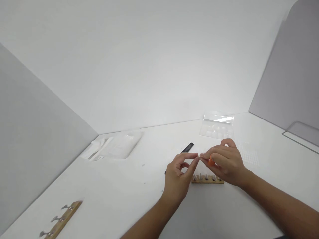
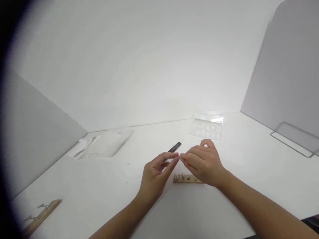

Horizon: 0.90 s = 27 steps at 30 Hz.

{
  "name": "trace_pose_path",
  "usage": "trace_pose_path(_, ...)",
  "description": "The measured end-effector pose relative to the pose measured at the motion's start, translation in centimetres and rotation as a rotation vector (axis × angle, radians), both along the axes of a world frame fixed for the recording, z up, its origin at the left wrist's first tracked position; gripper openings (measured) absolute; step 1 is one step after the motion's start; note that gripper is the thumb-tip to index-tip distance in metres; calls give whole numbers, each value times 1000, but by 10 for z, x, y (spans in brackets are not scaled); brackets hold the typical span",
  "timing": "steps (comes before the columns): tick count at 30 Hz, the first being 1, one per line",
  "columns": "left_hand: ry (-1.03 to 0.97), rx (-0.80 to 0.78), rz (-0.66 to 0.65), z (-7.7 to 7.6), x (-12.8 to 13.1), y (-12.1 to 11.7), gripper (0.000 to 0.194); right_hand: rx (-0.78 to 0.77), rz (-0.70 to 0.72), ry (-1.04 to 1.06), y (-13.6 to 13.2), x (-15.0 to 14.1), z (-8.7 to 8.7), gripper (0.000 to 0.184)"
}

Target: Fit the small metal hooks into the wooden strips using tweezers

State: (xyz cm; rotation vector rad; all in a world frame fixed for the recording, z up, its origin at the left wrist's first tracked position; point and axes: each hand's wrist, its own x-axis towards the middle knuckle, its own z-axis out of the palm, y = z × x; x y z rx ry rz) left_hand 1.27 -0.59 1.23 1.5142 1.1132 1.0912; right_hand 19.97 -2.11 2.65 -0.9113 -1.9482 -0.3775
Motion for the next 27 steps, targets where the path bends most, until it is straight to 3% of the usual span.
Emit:
trace_pose_path(3, -107, -164, 7, 4, 1, -2, 33, 61, 3, -11, -2, -1, 4, 38)
trace_pose_path(8, -325, -279, -8, 5, 4, -3, 47, 79, 52, -81, -4, 3, 10, 37)
trace_pose_path(18, -381, -201, 7, 3, 3, -5, 38, 131, 31, -134, -13, 5, 18, 46)
trace_pose_path(27, -389, -289, -15, 3, 4, -3, 40, 108, 71, -120, -7, 1, 12, 48)
